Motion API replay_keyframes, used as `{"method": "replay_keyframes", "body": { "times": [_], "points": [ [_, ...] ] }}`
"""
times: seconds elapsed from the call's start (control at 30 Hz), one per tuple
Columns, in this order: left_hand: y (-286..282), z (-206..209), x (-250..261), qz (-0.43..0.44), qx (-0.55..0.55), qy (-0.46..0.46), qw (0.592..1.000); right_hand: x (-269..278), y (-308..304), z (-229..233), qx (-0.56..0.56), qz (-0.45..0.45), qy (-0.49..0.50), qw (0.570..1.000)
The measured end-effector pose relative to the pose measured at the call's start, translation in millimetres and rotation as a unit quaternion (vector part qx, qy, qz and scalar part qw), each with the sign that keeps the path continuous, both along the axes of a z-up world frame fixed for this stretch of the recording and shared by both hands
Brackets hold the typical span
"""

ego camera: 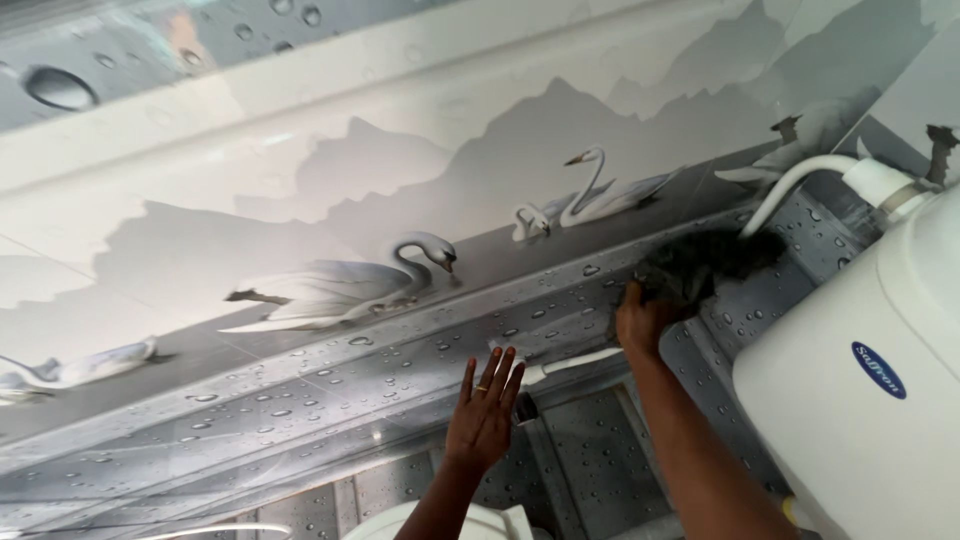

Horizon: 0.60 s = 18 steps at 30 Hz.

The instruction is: The person wipes a tiled wall with a cloth, then washes the cloth in a bucket of water and continues wiping the wall and fixtures around a toilet.

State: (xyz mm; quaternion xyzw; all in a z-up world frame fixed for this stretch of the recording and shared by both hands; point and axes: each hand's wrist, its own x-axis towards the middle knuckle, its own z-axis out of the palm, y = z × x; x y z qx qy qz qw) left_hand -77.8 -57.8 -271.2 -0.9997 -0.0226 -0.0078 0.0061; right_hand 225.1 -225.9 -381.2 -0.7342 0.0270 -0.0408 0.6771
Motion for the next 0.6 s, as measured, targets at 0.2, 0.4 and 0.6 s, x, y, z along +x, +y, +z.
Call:
{"method": "replay_keyframes", "body": {
  "times": [0.2, 0.4, 0.6],
  "points": [
    [-15.8, -53.0, 22.4, 0.054, -0.050, 0.240, 0.968, -9.8, -18.5, -16.0, 0.155, -0.044, 0.238, 0.958],
    [-20.3, -98.2, 28.8, 0.085, -0.086, 0.260, 0.958, -7.4, -39.0, 45.8, 0.187, -0.014, -0.037, 0.982],
    [-17.8, -145.4, 45.2, 0.048, -0.037, 0.226, 0.972, 52.3, -62.9, 36.7, -0.016, -0.098, -0.089, 0.991]
  ]
}}
